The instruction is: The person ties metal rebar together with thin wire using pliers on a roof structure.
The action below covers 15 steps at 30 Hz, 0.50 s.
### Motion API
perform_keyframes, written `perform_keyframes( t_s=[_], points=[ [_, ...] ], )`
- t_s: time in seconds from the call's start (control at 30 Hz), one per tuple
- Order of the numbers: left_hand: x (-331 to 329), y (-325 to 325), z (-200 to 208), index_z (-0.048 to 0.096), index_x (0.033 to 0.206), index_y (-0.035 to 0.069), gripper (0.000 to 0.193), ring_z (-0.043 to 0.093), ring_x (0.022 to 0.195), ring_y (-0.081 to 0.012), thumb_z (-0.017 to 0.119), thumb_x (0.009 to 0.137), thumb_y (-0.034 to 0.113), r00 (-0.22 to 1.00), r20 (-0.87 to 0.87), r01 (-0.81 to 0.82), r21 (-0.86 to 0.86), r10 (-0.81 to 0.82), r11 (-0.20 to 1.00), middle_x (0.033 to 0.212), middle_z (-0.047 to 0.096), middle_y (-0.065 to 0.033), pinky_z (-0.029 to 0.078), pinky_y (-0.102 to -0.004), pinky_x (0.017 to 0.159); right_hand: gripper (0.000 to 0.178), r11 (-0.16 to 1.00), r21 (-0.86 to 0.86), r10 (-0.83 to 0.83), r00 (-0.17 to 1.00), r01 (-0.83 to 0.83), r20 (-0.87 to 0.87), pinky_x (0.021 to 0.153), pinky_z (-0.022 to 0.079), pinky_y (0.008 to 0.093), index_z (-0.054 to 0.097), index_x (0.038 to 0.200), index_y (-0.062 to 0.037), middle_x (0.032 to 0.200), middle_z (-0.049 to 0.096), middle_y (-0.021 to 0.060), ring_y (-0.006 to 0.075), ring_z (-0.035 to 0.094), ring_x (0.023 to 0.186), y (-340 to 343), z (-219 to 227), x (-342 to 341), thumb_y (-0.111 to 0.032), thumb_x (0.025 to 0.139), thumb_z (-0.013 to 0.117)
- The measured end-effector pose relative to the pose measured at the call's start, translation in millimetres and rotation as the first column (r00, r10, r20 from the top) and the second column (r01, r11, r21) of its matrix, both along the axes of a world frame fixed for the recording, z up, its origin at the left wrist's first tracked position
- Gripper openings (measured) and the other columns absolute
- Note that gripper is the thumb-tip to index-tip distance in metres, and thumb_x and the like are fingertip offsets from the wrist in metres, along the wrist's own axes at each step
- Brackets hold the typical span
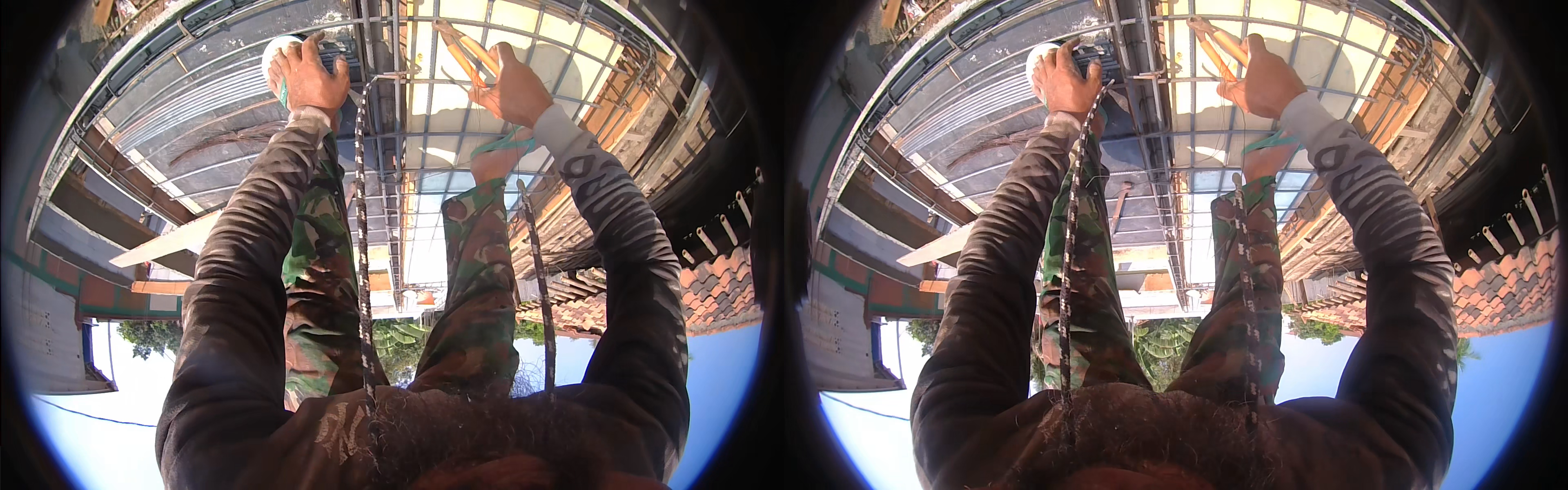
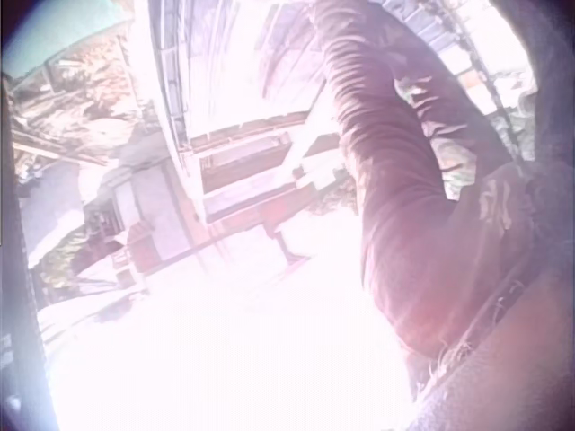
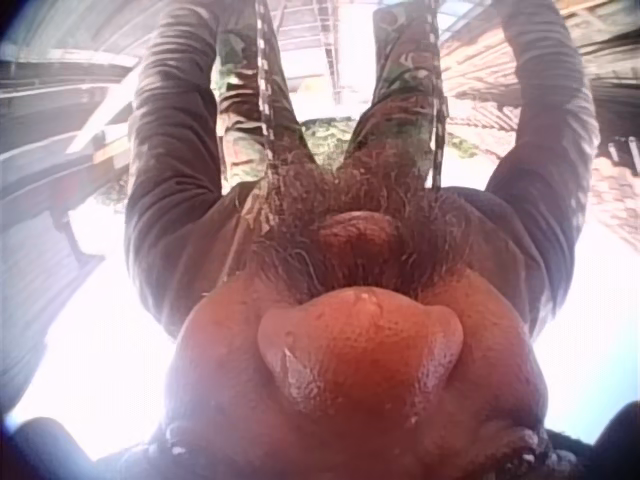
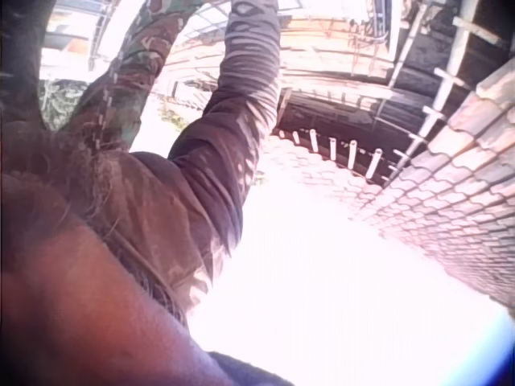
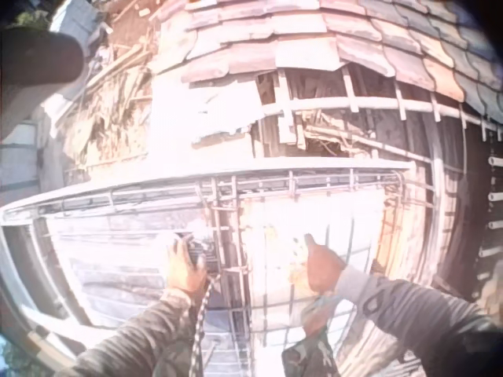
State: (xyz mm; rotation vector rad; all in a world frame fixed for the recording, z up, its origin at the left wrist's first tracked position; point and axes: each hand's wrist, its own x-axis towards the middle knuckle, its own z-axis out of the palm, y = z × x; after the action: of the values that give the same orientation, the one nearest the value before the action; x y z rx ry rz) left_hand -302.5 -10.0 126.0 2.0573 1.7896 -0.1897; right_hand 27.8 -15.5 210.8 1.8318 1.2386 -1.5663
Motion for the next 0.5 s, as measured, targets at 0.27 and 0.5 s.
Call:
perform_keyframes(
  t_s=[0.27,0.5],
  points=[
    [11.8,13.6,-26.3,0.026,0.164,0.021,0.116,0.017,0.157,-0.0379,0.08,0.074,0.069,0.97,0.167,0.216,-0.269,-0.176,0.938,0.166,0.027,-0.0147,0.025,-0.0513,0.126,0.029,0.619,0.157,0.643,0.611,-0.77,0.462,0.07,0.058,0.0466,0.064,0.105,0.0017,0.096,0.069,0.0149,0.0311,0.072,0.086,13.0,-2.7,-39.6,-0.025,0.094,0.063],
    [19.3,22.7,-7.9,0.033,0.161,0.016,0.11,0.033,0.149,-0.0378,0.08,0.075,0.067,0.983,0.109,0.178,-0.374,-0.147,0.91,0.158,0.038,-0.017,0.028,-0.0491,0.124,0.032,0.859,-0.019,0.486,0.805,-0.511,0.34,0.079,0.06,0.0482,0.059,0.115,0.0024,0.103,0.072,0.0238,0.0392,0.074,0.096,3.2,-1.4,-45.5,-0.024,0.098,0.06]
  ],
)
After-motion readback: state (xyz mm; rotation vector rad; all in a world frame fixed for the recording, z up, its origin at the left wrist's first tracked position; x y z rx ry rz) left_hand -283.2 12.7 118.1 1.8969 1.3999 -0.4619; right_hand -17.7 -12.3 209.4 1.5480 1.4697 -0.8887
